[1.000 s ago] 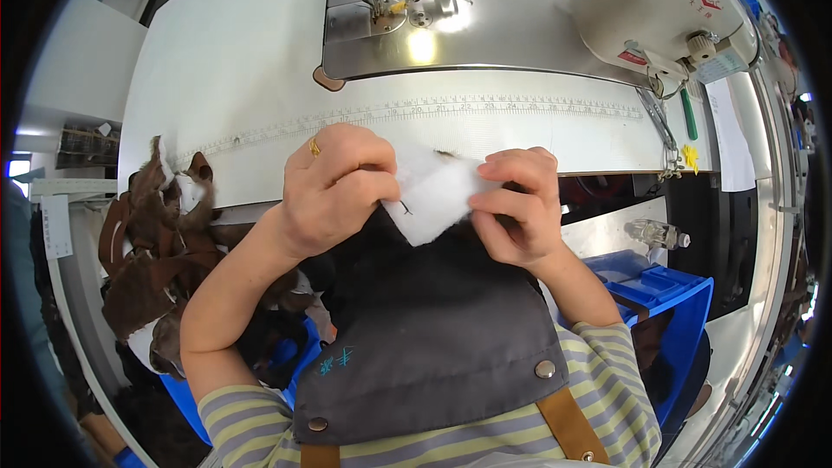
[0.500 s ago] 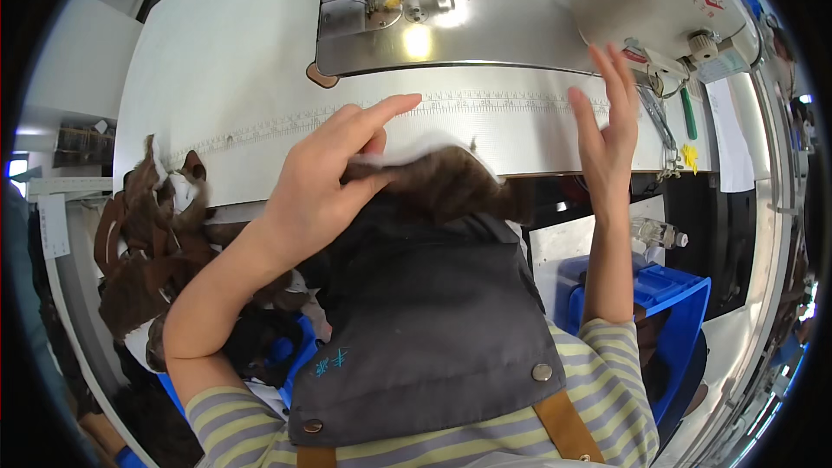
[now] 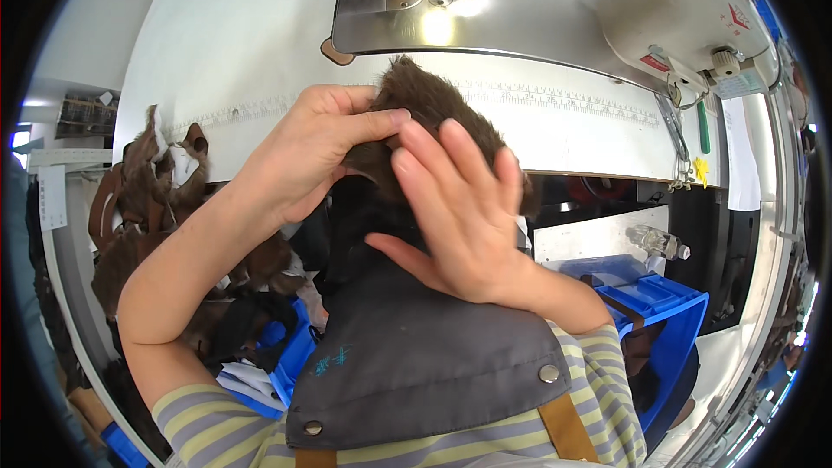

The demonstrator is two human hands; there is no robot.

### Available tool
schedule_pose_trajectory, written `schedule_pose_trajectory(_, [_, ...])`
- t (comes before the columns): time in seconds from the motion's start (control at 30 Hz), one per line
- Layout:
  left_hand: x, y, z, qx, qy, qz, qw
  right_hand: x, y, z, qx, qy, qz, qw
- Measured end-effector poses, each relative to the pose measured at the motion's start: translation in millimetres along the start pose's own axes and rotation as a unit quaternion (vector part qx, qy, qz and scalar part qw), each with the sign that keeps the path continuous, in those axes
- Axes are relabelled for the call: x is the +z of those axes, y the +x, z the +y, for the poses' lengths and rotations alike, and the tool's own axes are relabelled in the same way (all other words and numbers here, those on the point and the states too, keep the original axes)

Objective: Sewing fur pieces and a fabric strap together using an industrial sewing machine.

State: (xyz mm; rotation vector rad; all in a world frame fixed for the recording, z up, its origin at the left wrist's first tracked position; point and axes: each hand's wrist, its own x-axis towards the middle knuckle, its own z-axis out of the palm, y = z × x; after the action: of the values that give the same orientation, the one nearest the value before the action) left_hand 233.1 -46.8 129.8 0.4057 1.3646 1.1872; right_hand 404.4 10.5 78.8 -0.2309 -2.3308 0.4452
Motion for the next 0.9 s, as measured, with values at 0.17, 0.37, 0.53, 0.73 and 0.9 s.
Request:
schedule_pose_trajectory(0.17, [-3.6, -9.4, -6.8, -0.001, -0.035, -0.021, 0.999, 28.8, -1.2, 15.3, -0.042, -0.106, 0.029, 0.993])
schedule_pose_trajectory(0.37, [-3.4, -9.3, -13.7, 0.002, -0.081, -0.02, 0.996, 12.4, -10.8, 18.3, -0.057, -0.04, 0.02, 0.997])
schedule_pose_trajectory(0.53, [-1.8, 3.9, -12.3, 0.014, 0.073, 0.001, 0.997, 5.5, -10.6, 20.3, -0.086, -0.03, -0.005, 0.996])
schedule_pose_trajectory(0.73, [7.2, -2.4, -19.2, 0.171, 0.222, -0.026, 0.96, -15.2, 12.4, 32.9, 0.016, 0.078, 0.036, 0.996])
schedule_pose_trajectory(0.9, [2.0, 3.4, -24.0, 0.35, 0.358, -0.032, 0.865, -16.5, 19.2, 41.2, 0.184, 0.314, -0.056, 0.93])
